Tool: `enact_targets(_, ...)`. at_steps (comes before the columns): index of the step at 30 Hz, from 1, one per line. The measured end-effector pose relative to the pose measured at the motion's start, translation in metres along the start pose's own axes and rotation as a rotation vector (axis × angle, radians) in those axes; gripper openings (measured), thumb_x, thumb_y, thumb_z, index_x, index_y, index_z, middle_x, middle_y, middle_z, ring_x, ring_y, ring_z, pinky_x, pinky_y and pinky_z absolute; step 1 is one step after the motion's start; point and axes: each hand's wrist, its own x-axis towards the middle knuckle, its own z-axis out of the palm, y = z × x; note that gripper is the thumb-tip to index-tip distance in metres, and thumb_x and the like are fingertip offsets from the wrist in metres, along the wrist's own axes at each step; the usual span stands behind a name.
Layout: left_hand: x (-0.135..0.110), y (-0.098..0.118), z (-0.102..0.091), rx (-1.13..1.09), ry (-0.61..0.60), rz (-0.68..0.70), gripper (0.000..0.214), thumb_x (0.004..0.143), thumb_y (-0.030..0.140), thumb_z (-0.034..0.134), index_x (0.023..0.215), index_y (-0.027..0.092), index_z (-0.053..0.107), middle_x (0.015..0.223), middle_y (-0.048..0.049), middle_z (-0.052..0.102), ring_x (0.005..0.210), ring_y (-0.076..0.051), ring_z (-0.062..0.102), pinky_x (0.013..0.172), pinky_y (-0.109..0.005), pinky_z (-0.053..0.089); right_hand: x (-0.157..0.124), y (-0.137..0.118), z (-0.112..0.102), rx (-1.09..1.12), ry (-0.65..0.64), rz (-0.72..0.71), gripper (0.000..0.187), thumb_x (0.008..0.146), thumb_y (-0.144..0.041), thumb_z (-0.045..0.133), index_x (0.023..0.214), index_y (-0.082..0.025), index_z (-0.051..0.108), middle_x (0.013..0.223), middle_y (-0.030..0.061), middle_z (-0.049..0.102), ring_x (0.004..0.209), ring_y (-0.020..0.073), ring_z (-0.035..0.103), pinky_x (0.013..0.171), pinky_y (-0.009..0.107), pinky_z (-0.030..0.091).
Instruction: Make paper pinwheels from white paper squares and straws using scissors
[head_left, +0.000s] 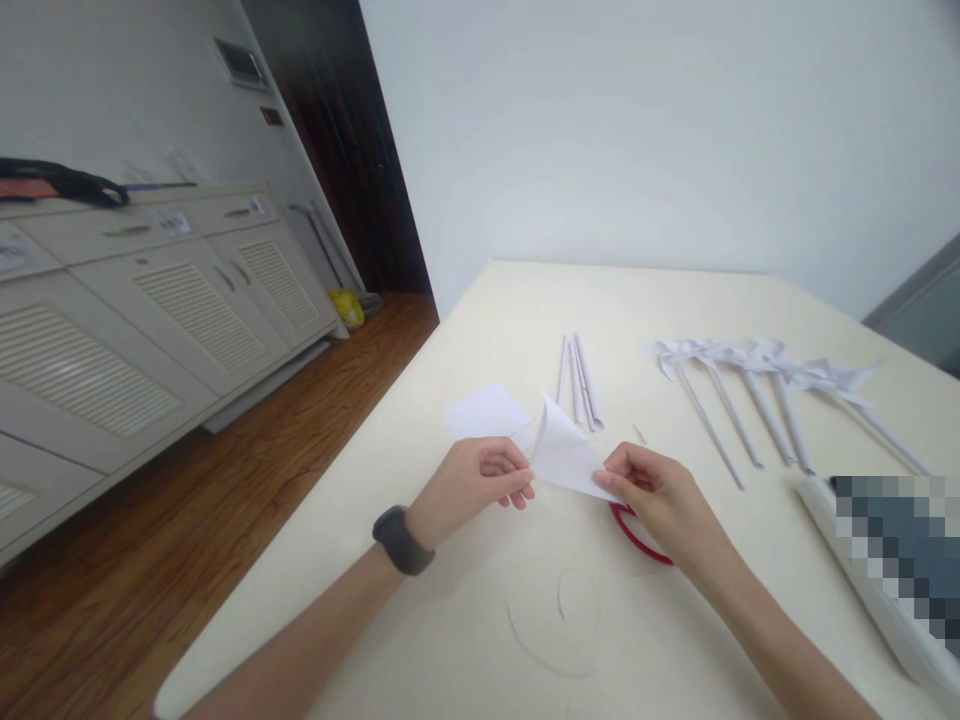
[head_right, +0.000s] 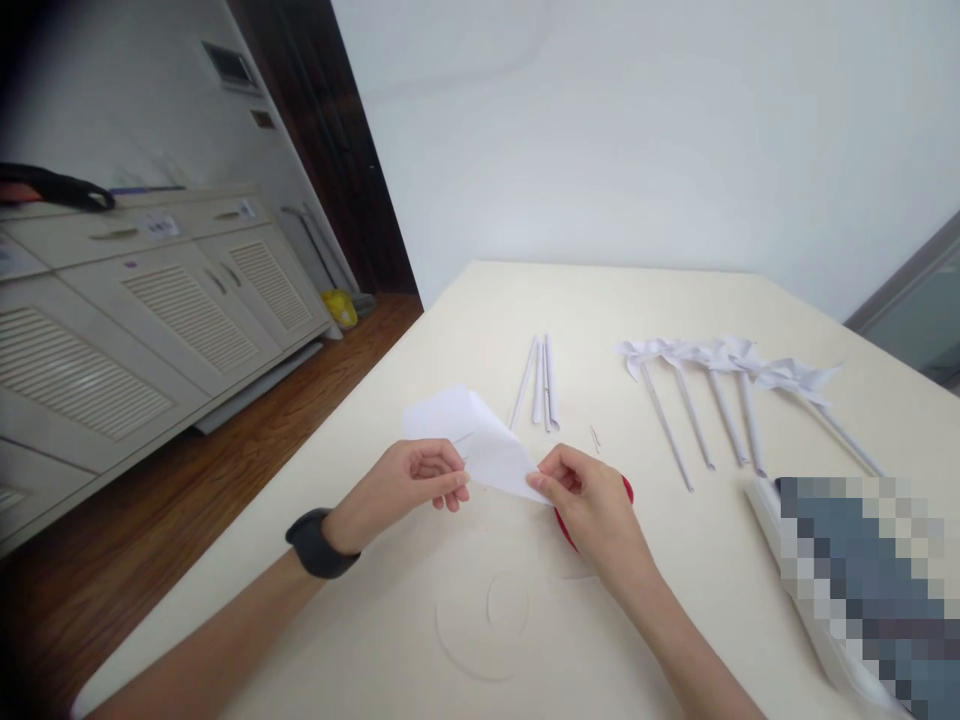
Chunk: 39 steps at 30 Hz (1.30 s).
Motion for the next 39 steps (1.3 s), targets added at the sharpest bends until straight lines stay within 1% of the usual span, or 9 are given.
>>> enact_targets(3,0.003,0.0,-0.003,0.012,0.002,-0.02,0.017,0.079,0.031,0.056,0.076,0.014,0.054,0.072,-0.0053,0.067,0.059,-0.011,0.059,0.056,-0.023,0.046,0.001,-0.003,0.002,-0.017,0.025,0.02,0.021,0.077,-0.035,0.056,0.064,-0.019,0.051,0.059,-0.0031,0.051,0.057,0.0111,0.045,0.054,0.023,0.031)
enact_targets(8,0.007,-0.003,-0.012,0.016,0.03,-0.026,0.019,0.078,0.033,0.057,0.076,0.015,0.054,0.071,-0.0041,0.067,0.06,-0.012,0.06,0.057,-0.024,0.046,0.0,-0.011,0.004,-0.019,-0.047,0.05,0.021,0.079,-0.037,0.052,0.069,-0.019,0.055,0.064,-0.0012,0.057,0.063,0.0133,0.054,0.06,0.024,0.037)
enact_targets(10,0.007,-0.005,-0.014,0.031,0.043,-0.022,0.018,0.077,0.033,0.058,0.075,0.015,0.054,0.07,-0.0035,0.067,0.06,-0.013,0.06,0.057,-0.024,0.046,-0.001,-0.01,0.006,-0.032,-0.04,0.03,0.02,0.08,-0.034,0.051,0.068,-0.019,0.055,0.061,-0.0017,0.057,0.063,0.0134,0.056,0.061,0.024,0.038)
enact_targets(22,0.001,0.002,-0.009,0.075,0.015,0.019,0.015,0.078,0.03,0.057,0.075,0.016,0.056,0.071,-0.0026,0.068,0.06,-0.011,0.06,0.054,-0.021,0.045,-0.004,0.0,0.005,-0.094,0.085,-0.061,0.02,0.081,-0.031,0.047,0.066,-0.019,0.052,0.056,-0.0039,0.05,0.054,0.011,0.045,0.054,0.023,0.032)
enact_targets(24,-0.001,0.004,-0.009,0.084,0.03,0.033,0.014,0.078,0.029,0.057,0.075,0.015,0.056,0.071,-0.0027,0.068,0.059,-0.011,0.059,0.054,-0.021,0.045,-0.005,0.0,0.003,-0.092,0.069,-0.073,0.02,0.081,-0.033,0.048,0.067,-0.019,0.053,0.057,-0.0035,0.051,0.055,0.011,0.045,0.054,0.023,0.033)
enact_targets(29,-0.006,0.008,-0.007,0.121,0.089,0.064,0.014,0.077,0.027,0.058,0.073,0.014,0.057,0.069,-0.0022,0.067,0.06,-0.011,0.06,0.055,-0.021,0.044,-0.01,0.0,-0.005,0.017,-0.07,-0.129,0.017,0.08,-0.032,0.05,0.074,-0.018,0.056,0.069,0.0,0.057,0.065,0.0128,0.053,0.061,0.024,0.04)
enact_targets(34,-0.01,0.01,-0.002,0.145,0.092,0.118,0.013,0.078,0.028,0.057,0.076,0.015,0.056,0.07,-0.0017,0.068,0.061,-0.012,0.061,0.056,-0.022,0.045,-0.012,-0.001,-0.01,-0.098,0.034,-0.191,0.017,0.082,-0.03,0.048,0.072,-0.019,0.056,0.064,-0.0012,0.055,0.059,0.0116,0.049,0.055,0.024,0.038)
enact_targets(36,-0.01,0.009,-0.001,0.171,0.09,0.137,0.013,0.078,0.029,0.057,0.076,0.015,0.056,0.07,-0.0017,0.068,0.062,-0.013,0.061,0.056,-0.022,0.046,-0.013,-0.003,-0.012,-0.166,0.035,-0.213,0.017,0.081,-0.032,0.049,0.076,-0.019,0.059,0.071,0.0005,0.06,0.064,0.0131,0.054,0.062,0.027,0.042)
enact_targets(39,-0.009,0.007,0.0,0.182,0.031,0.119,0.016,0.078,0.031,0.057,0.076,0.016,0.055,0.071,-0.0021,0.068,0.062,-0.013,0.062,0.056,-0.022,0.046,-0.015,-0.008,-0.014,-0.173,0.016,-0.229,0.022,0.078,-0.036,0.055,0.092,-0.02,0.062,0.092,0.0039,0.063,0.083,0.0168,0.058,0.073,0.029,0.044)
